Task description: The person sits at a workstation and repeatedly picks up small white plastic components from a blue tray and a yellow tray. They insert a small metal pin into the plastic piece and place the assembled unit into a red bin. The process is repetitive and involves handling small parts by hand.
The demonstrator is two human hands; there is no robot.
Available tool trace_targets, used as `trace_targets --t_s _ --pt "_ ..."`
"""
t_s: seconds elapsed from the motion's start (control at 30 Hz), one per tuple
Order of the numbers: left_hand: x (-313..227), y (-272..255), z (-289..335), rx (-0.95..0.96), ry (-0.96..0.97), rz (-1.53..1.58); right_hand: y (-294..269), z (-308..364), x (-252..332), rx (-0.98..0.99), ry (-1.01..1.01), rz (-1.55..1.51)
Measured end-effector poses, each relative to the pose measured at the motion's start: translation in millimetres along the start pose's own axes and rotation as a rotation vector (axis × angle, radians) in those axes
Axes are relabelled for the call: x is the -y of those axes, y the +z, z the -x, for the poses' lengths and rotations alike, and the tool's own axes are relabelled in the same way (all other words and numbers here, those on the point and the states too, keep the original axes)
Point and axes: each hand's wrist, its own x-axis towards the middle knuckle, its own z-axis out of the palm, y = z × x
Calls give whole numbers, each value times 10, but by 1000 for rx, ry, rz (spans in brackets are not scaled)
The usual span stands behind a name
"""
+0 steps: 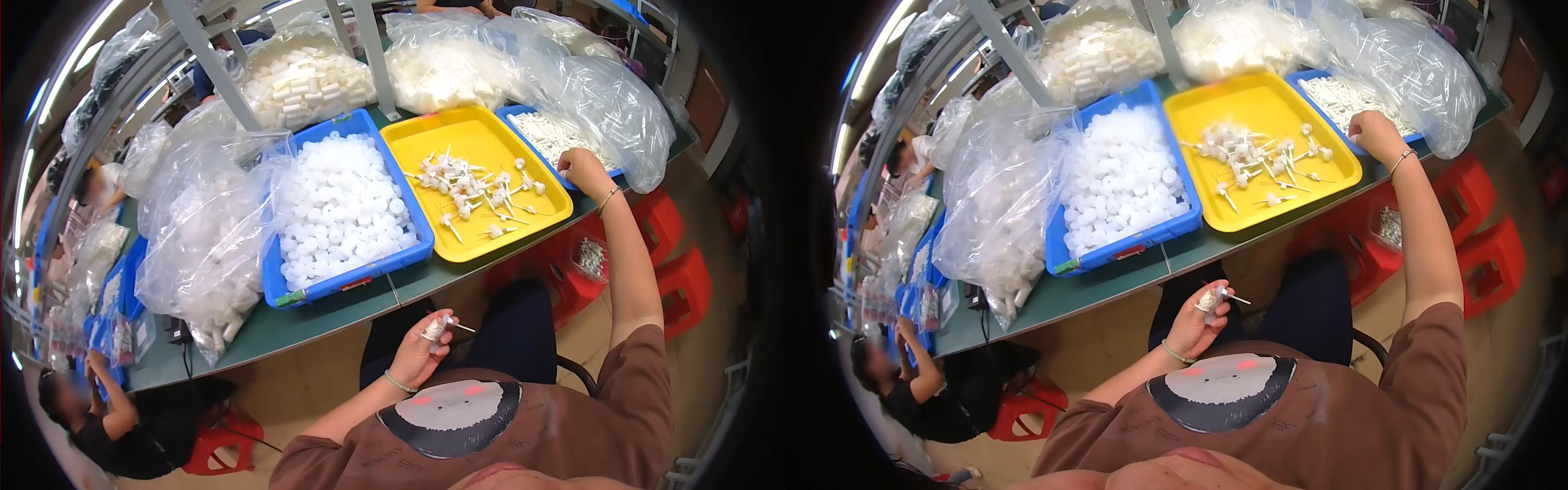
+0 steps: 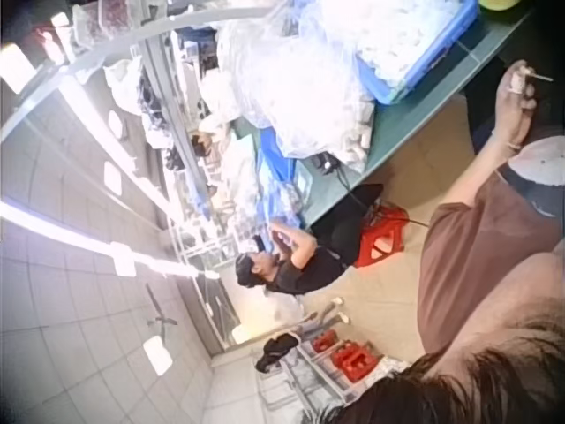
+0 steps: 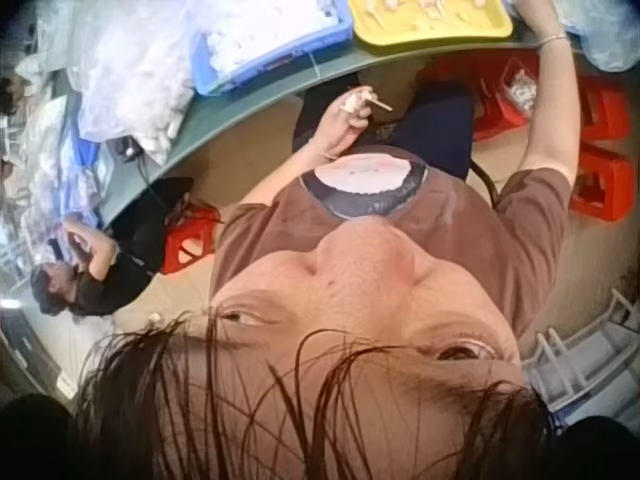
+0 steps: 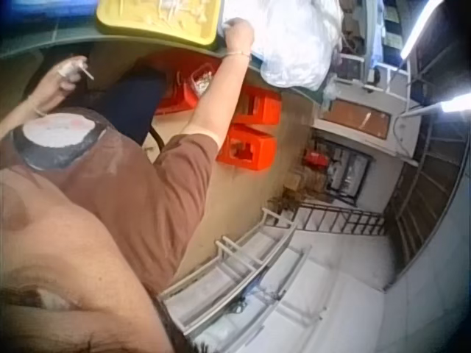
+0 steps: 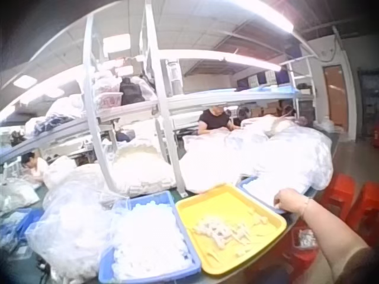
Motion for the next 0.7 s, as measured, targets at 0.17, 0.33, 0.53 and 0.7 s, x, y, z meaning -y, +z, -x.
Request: trace_targets --t_s 0.17,0.33,0.53,0.7 --pt "-97 32 40 -14 8 -44 73 -44 50 -91 -143 127" --pt "-8 0 41 -23 25 5 16 -41 137 -45 -113 186" --pt "-4 -40 18 -3 45 37 12 174 78 -414 2 -171" --pt "-36 -2 28 -25 63 31 -282 658 866 -691 -240 -439"
